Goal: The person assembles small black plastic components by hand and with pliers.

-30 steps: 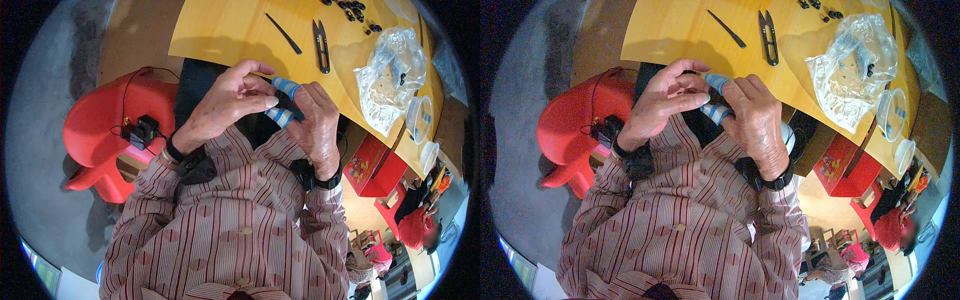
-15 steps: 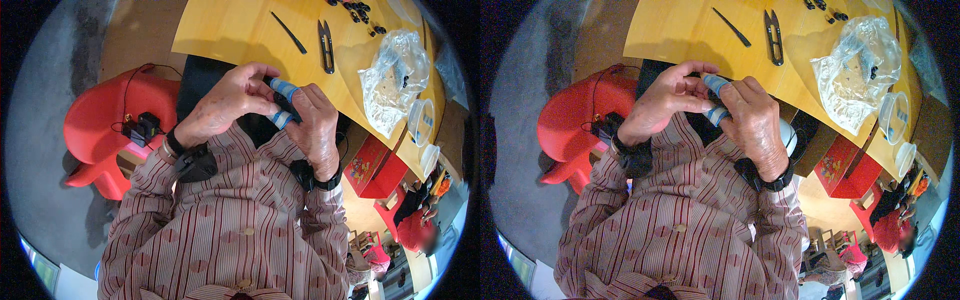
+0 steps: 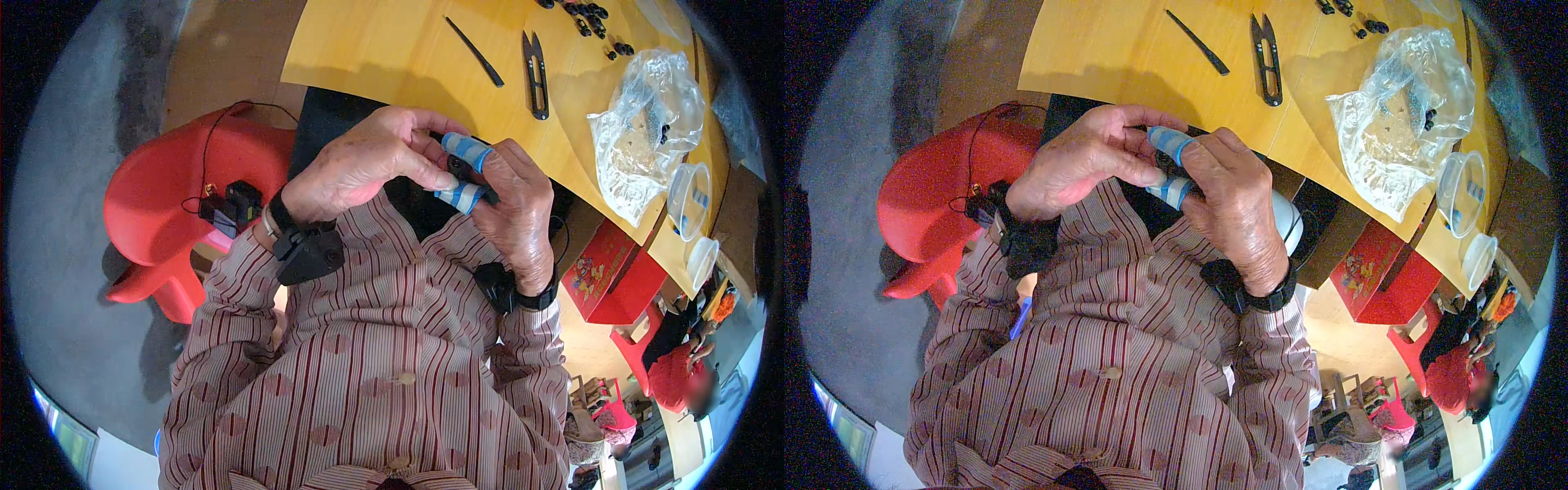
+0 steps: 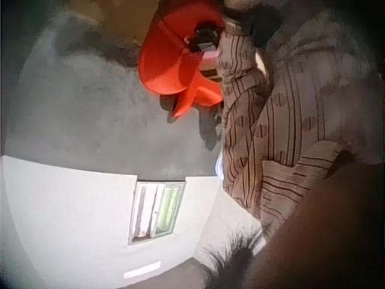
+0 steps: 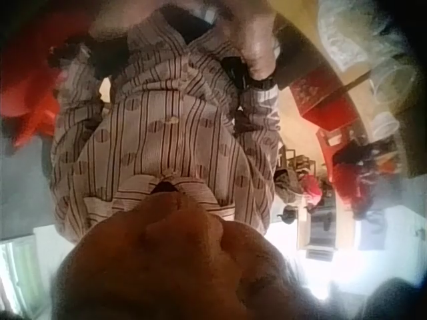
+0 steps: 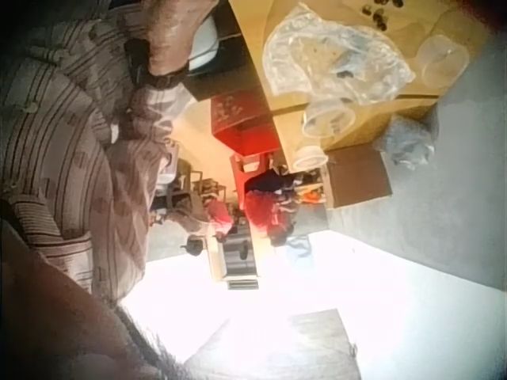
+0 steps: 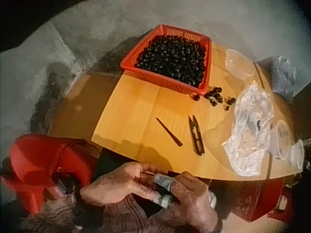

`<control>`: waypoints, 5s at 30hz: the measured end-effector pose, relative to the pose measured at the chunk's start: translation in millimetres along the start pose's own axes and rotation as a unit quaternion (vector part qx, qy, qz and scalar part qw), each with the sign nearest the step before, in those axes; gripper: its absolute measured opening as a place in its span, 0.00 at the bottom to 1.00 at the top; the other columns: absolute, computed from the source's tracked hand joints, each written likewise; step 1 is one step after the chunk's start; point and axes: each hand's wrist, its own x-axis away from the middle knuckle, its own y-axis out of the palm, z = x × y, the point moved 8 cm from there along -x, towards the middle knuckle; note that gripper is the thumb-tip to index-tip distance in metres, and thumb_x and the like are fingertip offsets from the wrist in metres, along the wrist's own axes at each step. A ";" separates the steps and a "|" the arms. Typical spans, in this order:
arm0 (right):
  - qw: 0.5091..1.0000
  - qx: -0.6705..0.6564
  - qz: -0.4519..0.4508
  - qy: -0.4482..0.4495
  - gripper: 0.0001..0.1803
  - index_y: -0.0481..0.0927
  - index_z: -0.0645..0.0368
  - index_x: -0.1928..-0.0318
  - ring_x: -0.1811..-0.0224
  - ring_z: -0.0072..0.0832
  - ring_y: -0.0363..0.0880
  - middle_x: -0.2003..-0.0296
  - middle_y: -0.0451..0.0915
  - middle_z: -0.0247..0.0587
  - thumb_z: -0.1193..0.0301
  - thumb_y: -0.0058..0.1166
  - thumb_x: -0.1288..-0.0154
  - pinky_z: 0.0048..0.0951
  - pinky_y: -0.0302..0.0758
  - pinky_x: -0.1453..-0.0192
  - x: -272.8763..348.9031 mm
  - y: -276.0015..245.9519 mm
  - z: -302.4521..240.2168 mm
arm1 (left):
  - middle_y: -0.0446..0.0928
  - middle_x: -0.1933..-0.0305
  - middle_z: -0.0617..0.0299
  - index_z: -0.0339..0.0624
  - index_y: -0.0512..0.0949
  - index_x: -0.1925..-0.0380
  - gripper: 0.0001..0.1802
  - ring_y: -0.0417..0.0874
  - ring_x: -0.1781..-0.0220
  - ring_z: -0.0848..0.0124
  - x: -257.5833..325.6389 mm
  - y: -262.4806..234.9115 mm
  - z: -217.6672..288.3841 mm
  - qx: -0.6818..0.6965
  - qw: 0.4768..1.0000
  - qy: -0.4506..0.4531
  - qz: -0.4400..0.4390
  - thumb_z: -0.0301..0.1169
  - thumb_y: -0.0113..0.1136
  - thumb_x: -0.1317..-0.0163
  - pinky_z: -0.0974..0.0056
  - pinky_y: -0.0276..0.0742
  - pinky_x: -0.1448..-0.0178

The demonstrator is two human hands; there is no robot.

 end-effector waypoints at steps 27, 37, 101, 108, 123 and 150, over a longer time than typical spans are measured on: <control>0.996 -0.064 -0.024 0.056 0.25 0.81 0.60 0.62 0.62 0.30 0.75 0.61 0.75 0.37 0.72 0.74 0.67 0.27 0.76 0.60 0.3 3.1 5.4 | 0.77 0.53 0.62 0.37 0.62 0.41 0.35 0.78 0.52 0.73 -11.4 0.2 -10.4 0.106 0.984 0.097 -0.108 0.26 0.67 0.50 0.69 0.72 0.46; 0.998 -0.029 -0.022 0.055 0.24 0.81 0.60 0.63 0.60 0.32 0.76 0.62 0.76 0.39 0.71 0.73 0.66 0.28 0.76 0.59 1.1 3.8 4.2 | 0.76 0.51 0.60 0.35 0.62 0.43 0.35 0.77 0.49 0.72 -12.4 -0.2 -18.7 0.107 0.987 0.081 -0.092 0.29 0.68 0.50 0.68 0.71 0.44; 0.987 -0.145 -0.065 0.017 0.16 0.70 0.61 0.74 0.74 0.39 0.69 0.79 0.69 0.41 0.75 0.65 0.62 0.36 0.68 0.73 16.3 22.7 -4.9 | 0.78 0.60 0.48 0.28 0.74 0.55 0.32 0.81 0.61 0.54 55.3 33.3 29.8 -0.492 0.767 0.408 0.051 0.31 0.73 0.62 0.59 0.77 0.57; 0.993 -0.101 -0.051 -0.026 0.15 0.72 0.61 0.72 0.74 0.40 0.70 0.78 0.70 0.41 0.75 0.64 0.63 0.36 0.70 0.72 14.8 16.0 -11.4 | 0.78 0.58 0.48 0.29 0.74 0.55 0.31 0.81 0.62 0.53 56.5 37.1 32.9 -0.487 0.751 0.443 0.050 0.30 0.74 0.62 0.57 0.77 0.58; 0.998 0.045 0.005 0.044 0.19 0.79 0.64 0.67 0.76 0.33 0.74 0.76 0.73 0.41 0.68 0.71 0.58 0.28 0.72 0.75 57.0 -24.8 19.9 | 0.78 0.60 0.55 0.40 0.75 0.50 0.28 0.80 0.62 0.63 21.6 34.2 40.6 -0.559 0.765 0.319 0.027 0.25 0.68 0.55 0.63 0.75 0.55; 0.727 -0.237 0.365 0.531 0.24 0.66 0.60 0.39 0.54 0.22 0.76 0.53 0.75 0.38 0.72 0.49 0.36 0.23 0.78 0.57 298.6 -98.3 193.4 | 0.77 0.66 0.53 0.40 0.77 0.55 0.19 0.79 0.64 0.59 19.7 32.9 41.1 -0.586 0.766 0.263 0.010 0.24 0.63 0.50 0.61 0.75 0.60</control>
